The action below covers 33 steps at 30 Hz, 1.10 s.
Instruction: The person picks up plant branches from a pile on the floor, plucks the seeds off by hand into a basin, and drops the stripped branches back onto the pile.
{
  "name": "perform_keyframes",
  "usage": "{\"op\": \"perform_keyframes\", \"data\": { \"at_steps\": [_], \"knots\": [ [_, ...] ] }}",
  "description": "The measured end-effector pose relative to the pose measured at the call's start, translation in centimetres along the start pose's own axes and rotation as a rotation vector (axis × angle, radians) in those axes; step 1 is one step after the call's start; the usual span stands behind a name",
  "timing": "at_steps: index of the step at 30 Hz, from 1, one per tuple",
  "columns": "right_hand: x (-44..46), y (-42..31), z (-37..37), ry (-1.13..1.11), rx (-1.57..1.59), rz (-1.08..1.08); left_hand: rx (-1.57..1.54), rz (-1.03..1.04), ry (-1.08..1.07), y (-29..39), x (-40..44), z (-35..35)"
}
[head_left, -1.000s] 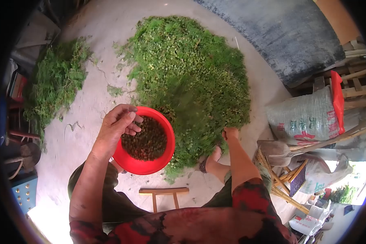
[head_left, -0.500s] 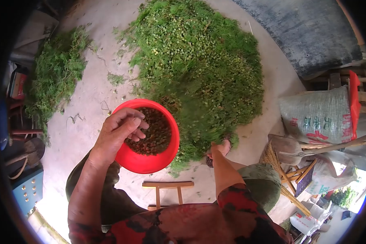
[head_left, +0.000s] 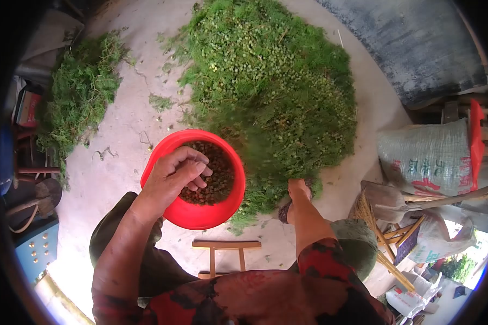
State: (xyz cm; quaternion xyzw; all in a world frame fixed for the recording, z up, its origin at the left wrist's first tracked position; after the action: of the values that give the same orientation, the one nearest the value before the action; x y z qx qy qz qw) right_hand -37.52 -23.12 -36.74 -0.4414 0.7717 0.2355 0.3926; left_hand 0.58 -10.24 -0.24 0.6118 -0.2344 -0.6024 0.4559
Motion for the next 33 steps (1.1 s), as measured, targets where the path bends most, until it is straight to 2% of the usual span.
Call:
{"op": "perform_keyframes", "data": {
  "at_steps": [3,6,9,12,15,18,21,24,25,26,27,29,30,33],
  "knots": [
    [-4.3,-3.2,-4.4,-0.09,0.096,-0.064,-0.009,0.017,0.0,0.3,-0.5,-0.1],
    [-9.6,-6.1,-9.2,-0.189,0.35,-0.137,-0.011,0.087,-0.023,0.5,-1.3,-0.3],
    [-13.5,-7.7,-13.4,-0.211,0.619,-0.302,0.001,0.124,-0.052,0.3,-2.0,-0.6],
    [-17.0,-8.4,-16.6,-0.112,0.308,-0.535,0.05,0.175,-0.039,0.3,-2.9,-0.5],
    [-22.0,-10.4,-19.3,-0.181,0.441,-0.636,0.098,0.242,-0.028,0.0,-2.6,0.0],
    [-28.6,-10.6,-21.1,-0.002,0.458,-0.706,0.196,0.315,-0.065,-0.1,-2.4,1.1],
    [-32.2,-9.9,-22.7,0.143,0.674,-0.773,0.265,0.348,-0.092,-0.7,-1.4,2.4],
    [-33.1,-10.0,-22.9,-0.143,0.993,-1.0,0.303,0.416,-0.065,-0.5,-1.0,3.4],
    [-33.5,-10.2,-22.9,-0.255,1.02,-1.019,0.316,0.433,-0.055,-0.2,-0.9,3.6],
    [-34.1,-10.3,-22.7,-0.373,1.045,-1.036,0.31,0.361,-0.07,-0.2,-0.9,3.6],
    [-34.4,-10.6,-22.2,-0.495,1.068,-1.047,0.295,0.417,-0.033,-0.1,-0.7,3.7],
    [-33.6,-11.1,-20.9,-0.6,1.099,-1.21,0.267,0.52,0.041,-0.5,-0.3,4.0],
    [-33.2,-11.4,-20.2,-0.654,1.116,-1.29,0.356,0.378,0.028,0.9,-0.9,3.9],
    [-37.5,-13.0,-19.3,-0.787,1.096,-1.081,0.653,0.755,0.243,2.3,-1.5,4.3]
  ]
}}
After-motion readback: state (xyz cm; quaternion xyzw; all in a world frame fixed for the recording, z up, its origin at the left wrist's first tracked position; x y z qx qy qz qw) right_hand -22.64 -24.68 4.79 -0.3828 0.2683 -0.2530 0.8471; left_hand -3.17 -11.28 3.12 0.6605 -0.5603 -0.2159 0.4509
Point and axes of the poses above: each hand's wrist, its own x-axis towards the middle knuckle, its own z-axis out of the palm, y = z × x, the point moved 3 cm from there along x, towards the middle knuckle, and after that the axes turned 6 degrees about -x, right-handed, at the moved point
